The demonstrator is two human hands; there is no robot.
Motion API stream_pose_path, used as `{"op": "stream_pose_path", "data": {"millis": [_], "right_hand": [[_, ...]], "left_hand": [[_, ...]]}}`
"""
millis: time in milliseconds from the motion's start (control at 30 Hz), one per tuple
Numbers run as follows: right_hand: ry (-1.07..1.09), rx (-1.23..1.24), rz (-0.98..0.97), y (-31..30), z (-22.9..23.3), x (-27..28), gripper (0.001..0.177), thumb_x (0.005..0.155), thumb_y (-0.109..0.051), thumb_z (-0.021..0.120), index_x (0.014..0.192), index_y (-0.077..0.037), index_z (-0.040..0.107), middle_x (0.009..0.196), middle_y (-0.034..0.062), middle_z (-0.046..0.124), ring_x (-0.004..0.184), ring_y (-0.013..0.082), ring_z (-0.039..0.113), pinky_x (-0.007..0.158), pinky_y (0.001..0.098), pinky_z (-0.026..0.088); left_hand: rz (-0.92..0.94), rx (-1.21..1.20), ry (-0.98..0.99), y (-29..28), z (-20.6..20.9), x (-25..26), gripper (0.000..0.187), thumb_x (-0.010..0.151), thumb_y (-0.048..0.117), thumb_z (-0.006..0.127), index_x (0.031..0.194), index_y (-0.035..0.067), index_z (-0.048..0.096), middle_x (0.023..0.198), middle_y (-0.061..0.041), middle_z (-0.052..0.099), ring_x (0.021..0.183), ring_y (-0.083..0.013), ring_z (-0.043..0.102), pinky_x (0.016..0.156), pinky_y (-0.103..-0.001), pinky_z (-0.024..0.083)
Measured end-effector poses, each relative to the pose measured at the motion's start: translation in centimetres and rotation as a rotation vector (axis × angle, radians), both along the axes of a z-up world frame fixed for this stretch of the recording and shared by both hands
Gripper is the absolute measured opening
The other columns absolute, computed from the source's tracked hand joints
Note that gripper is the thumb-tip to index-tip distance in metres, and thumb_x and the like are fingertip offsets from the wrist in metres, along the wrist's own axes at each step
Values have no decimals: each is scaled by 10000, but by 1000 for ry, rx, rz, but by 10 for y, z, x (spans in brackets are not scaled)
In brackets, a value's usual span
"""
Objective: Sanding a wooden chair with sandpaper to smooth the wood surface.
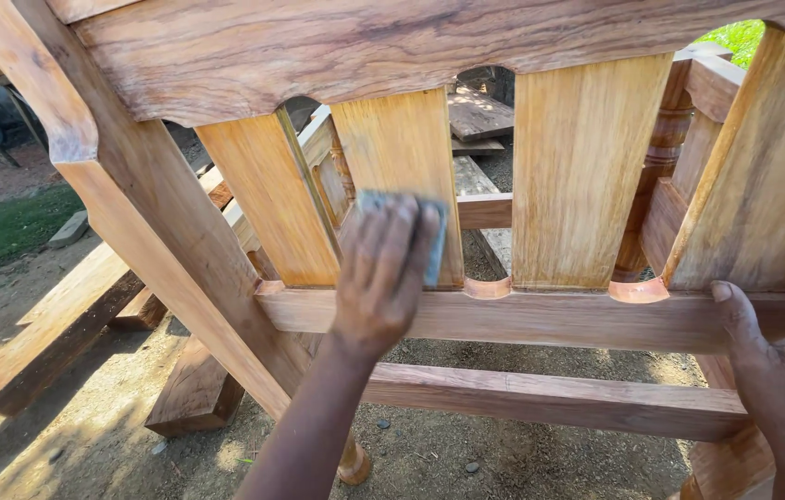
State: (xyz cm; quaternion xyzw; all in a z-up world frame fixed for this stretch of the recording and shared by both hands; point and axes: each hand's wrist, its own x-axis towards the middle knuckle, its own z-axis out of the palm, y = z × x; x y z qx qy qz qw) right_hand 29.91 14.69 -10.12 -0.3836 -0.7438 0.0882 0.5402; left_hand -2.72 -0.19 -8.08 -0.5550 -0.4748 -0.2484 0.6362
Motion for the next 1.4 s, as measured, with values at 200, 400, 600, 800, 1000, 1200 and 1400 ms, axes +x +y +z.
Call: {"op": "stream_pose_path", "data": {"millis": [200,400,600,800,1000,1200,1400], "right_hand": [[-44,255,56,-13,22,3,677,911,1,748,1443,79,336,1145,320,626,1060,416,703,865,469,602],[0,243,134,-9,15,-1,660,890,47,694,1431,100,322,1153,359,603,1033,433,686,869,478,596],[-58,-20,-3,-8,14,2,703,990,-40,753,1544,42,328,1178,318,647,1074,380,710,903,456,613],[19,145,27,-2,12,5,753,864,-22,797,1476,69,367,1222,323,639,1093,400,691,881,461,589],[5,134,91,-10,22,6,717,899,-16,764,1478,43,345,1184,298,658,1094,386,695,884,453,587],[6,121,94,-10,20,6,729,900,7,750,1494,38,330,1137,311,662,1058,400,702,845,466,593],[-30,152,96,-14,24,6,676,912,3,747,1454,39,345,1124,327,654,1039,395,709,812,465,610]], "left_hand": [[2,-192,87,-14,-7,9,485,1022,126,754,1473,40,599,1504,-158,519,1384,-319,546,1161,-473,491],[-29,-14,-9,-5,93,17,401,1103,79,692,1493,40,611,1490,-138,515,1366,-324,545,1209,-492,485],[0,-82,-66,-18,6,26,423,1048,60,666,1467,48,613,1480,-163,533,1341,-317,560,1173,-508,509],[-23,-164,-7,-24,-6,14,444,1006,75,707,1441,46,623,1458,-160,528,1304,-316,575,1130,-497,529],[17,33,-109,-19,52,18,425,993,47,767,1406,59,670,1427,-128,563,1301,-309,593,1160,-464,528],[-4,-75,-129,-37,-13,17,409,975,43,729,1378,32,663,1424,-152,575,1312,-316,589,1159,-498,514],[-5,-207,-96,-46,-35,-8,401,979,46,698,1378,17,666,1402,-167,576,1278,-313,600,1134,-489,524]]}}
